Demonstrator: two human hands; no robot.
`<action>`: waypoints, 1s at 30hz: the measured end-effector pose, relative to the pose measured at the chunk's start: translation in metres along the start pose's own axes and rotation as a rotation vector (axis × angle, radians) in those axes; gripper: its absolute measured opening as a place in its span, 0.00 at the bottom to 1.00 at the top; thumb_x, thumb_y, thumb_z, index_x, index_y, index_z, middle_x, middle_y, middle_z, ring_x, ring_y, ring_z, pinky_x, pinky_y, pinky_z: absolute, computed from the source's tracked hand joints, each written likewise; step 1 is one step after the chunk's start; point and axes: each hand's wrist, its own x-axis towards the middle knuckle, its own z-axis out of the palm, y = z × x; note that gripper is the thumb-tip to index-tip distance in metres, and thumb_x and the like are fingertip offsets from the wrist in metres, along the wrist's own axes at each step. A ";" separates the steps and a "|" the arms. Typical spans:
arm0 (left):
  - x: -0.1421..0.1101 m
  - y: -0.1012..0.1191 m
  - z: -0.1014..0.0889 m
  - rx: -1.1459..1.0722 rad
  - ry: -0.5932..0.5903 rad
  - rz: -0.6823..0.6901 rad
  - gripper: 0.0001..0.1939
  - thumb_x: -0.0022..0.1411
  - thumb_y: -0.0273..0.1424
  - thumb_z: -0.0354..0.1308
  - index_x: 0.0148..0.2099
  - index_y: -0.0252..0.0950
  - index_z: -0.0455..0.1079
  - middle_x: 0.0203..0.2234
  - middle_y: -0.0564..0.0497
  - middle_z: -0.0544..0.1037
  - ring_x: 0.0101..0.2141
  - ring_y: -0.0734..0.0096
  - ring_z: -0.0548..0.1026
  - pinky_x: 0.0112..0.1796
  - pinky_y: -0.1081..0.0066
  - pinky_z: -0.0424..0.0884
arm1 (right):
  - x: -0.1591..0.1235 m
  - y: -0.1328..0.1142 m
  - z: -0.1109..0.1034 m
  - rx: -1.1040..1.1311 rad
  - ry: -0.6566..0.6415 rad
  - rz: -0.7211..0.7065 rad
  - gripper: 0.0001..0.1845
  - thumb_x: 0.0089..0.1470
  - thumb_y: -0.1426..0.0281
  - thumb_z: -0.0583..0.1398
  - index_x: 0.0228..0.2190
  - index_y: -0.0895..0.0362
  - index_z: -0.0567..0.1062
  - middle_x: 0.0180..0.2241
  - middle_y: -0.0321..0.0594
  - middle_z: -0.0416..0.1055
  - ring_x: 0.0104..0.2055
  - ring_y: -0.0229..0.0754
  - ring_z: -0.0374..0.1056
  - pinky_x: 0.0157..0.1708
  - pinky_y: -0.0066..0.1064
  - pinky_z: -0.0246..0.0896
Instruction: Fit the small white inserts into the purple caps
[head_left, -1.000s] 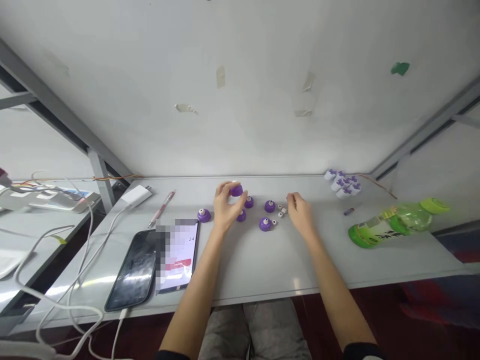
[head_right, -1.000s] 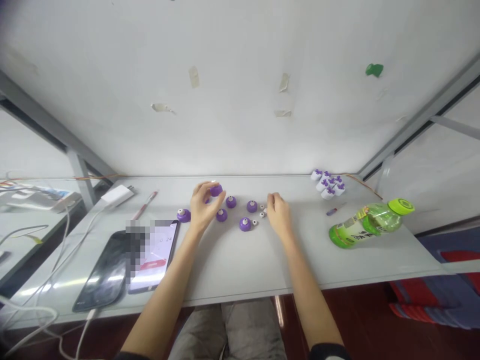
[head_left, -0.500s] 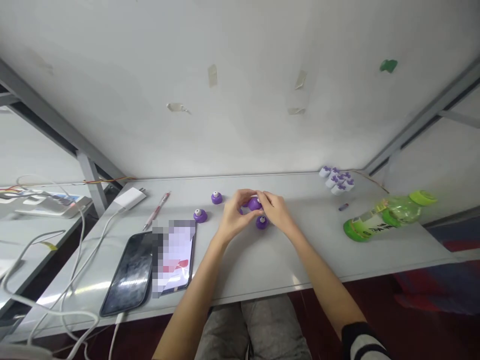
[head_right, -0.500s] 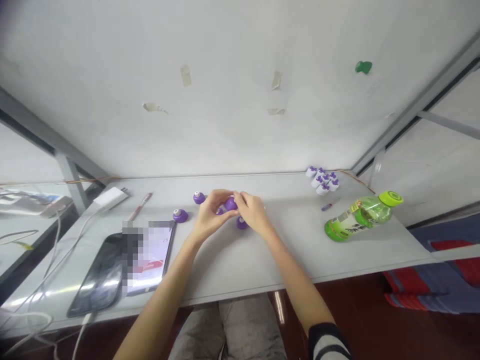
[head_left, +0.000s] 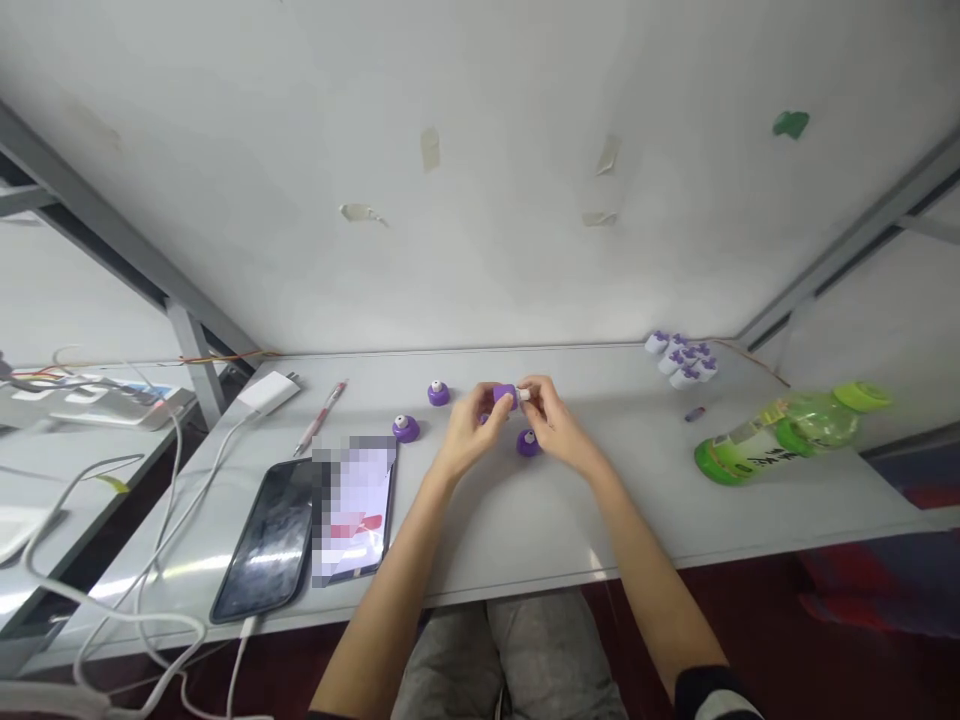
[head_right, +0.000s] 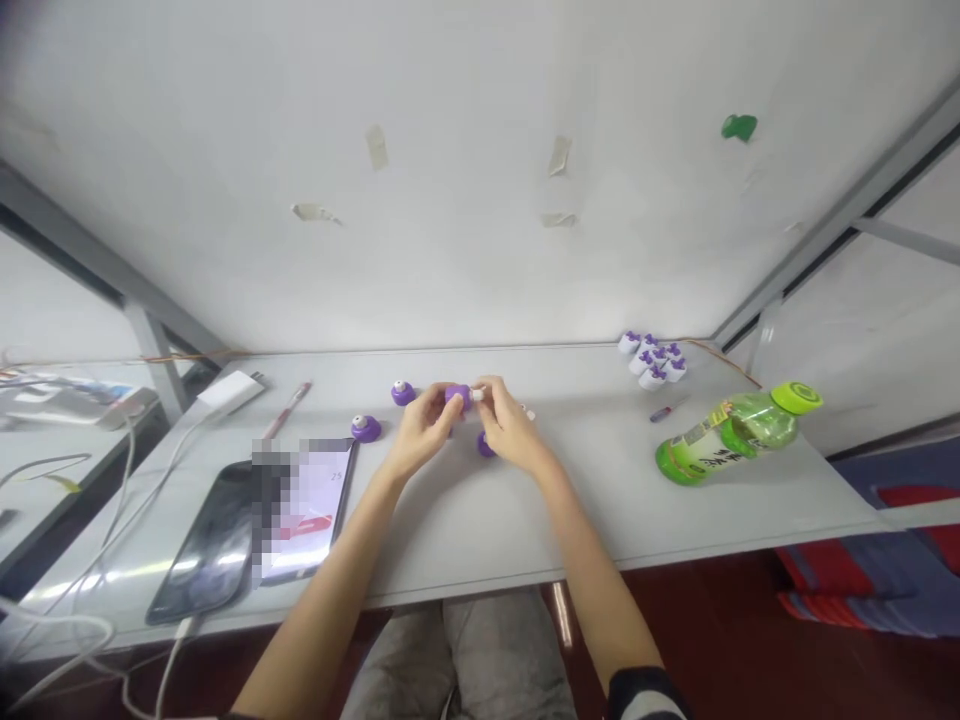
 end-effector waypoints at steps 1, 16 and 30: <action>0.000 0.001 -0.001 -0.001 0.006 0.007 0.16 0.66 0.45 0.53 0.45 0.37 0.70 0.35 0.48 0.80 0.35 0.67 0.78 0.36 0.66 0.74 | -0.001 0.000 0.000 0.070 -0.007 0.003 0.21 0.59 0.59 0.57 0.52 0.50 0.61 0.41 0.39 0.69 0.37 0.39 0.70 0.37 0.31 0.66; -0.003 0.002 0.001 0.088 0.017 0.083 0.13 0.63 0.40 0.58 0.46 0.39 0.67 0.35 0.50 0.79 0.33 0.69 0.77 0.37 0.67 0.73 | 0.003 0.004 -0.005 0.379 -0.021 0.304 0.22 0.53 0.48 0.58 0.39 0.53 0.68 0.30 0.36 0.71 0.25 0.38 0.69 0.25 0.32 0.65; 0.004 -0.014 -0.032 0.302 0.350 -0.024 0.13 0.57 0.39 0.62 0.43 0.42 0.71 0.36 0.51 0.79 0.37 0.66 0.75 0.42 0.64 0.71 | -0.001 0.042 -0.045 -0.539 0.241 0.334 0.10 0.57 0.60 0.56 0.30 0.53 0.69 0.23 0.36 0.71 0.27 0.43 0.66 0.32 0.32 0.56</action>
